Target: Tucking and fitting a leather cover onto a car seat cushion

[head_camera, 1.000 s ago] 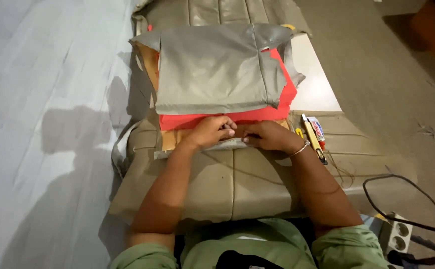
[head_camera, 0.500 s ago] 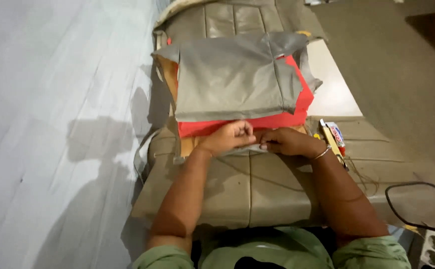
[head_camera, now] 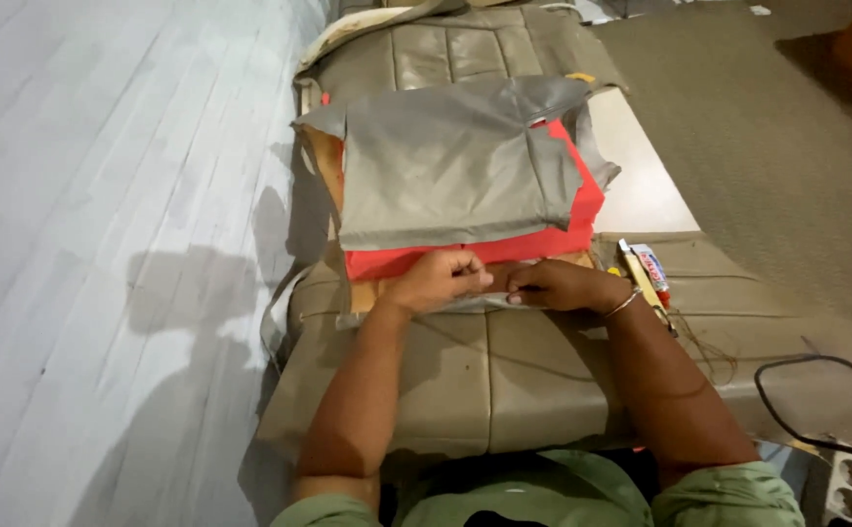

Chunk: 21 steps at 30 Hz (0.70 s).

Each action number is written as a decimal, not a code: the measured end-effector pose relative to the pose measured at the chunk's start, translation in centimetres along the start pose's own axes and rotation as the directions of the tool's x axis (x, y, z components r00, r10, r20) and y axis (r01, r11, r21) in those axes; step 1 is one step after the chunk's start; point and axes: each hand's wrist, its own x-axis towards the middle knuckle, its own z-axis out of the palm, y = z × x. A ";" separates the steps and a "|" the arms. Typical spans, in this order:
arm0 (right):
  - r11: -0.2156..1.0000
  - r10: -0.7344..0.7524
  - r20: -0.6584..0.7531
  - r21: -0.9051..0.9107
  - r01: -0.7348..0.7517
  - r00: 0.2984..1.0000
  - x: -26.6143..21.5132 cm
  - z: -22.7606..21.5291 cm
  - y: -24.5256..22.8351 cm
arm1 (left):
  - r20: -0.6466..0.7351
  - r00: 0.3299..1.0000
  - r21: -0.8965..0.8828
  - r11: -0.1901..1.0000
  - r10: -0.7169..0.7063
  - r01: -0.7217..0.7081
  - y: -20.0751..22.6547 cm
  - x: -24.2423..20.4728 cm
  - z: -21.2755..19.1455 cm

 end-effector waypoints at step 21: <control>0.998 -0.068 -0.090 -0.024 0.066 0.994 0.6 -0.1 -4.8 | -0.246 0.954 -0.510 0.815 0.169 -0.276 -0.7 -0.3 -0.2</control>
